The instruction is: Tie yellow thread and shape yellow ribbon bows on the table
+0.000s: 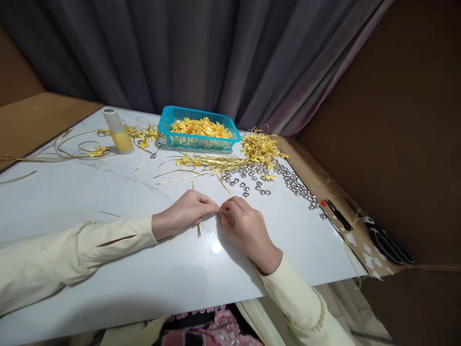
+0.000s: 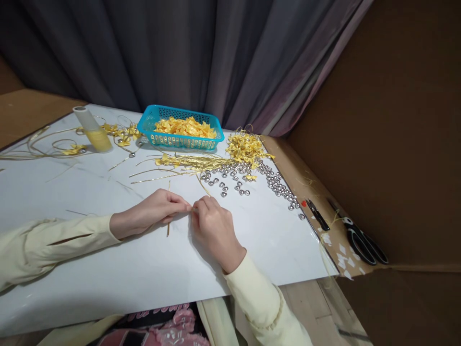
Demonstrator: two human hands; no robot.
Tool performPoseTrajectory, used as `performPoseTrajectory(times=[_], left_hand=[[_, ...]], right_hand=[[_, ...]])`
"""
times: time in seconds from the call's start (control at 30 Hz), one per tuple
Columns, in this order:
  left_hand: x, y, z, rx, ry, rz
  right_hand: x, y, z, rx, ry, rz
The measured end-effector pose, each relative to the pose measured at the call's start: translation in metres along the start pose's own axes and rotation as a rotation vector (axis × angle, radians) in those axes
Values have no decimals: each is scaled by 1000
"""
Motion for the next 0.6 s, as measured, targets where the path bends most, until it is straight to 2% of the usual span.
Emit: performPoseTrajectory(times=[0.13,0.23,0.43,0.6], left_hand=[[1,0,-2,18,-17,12],[0,0,-1,26,-11,17],[-1,0,1,5,-4,8],[-1,1,-1,-4,-22,-17]], right_hand=[[0,-1,1,-41,15,26],[1,1,5,-19,-45,21],[5,9,9,199,-264,-142],[6,9,7,255,-261,-254]])
Point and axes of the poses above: each hand's wrist, its own x-axis towards the middle knuckle, its own y-axis out of the back of the hand, z = x × y, the point moved 2 cm from there along x, towards the middle knuckle, and after that the axes turned 10 degrees about z, right-handed, at the moved point
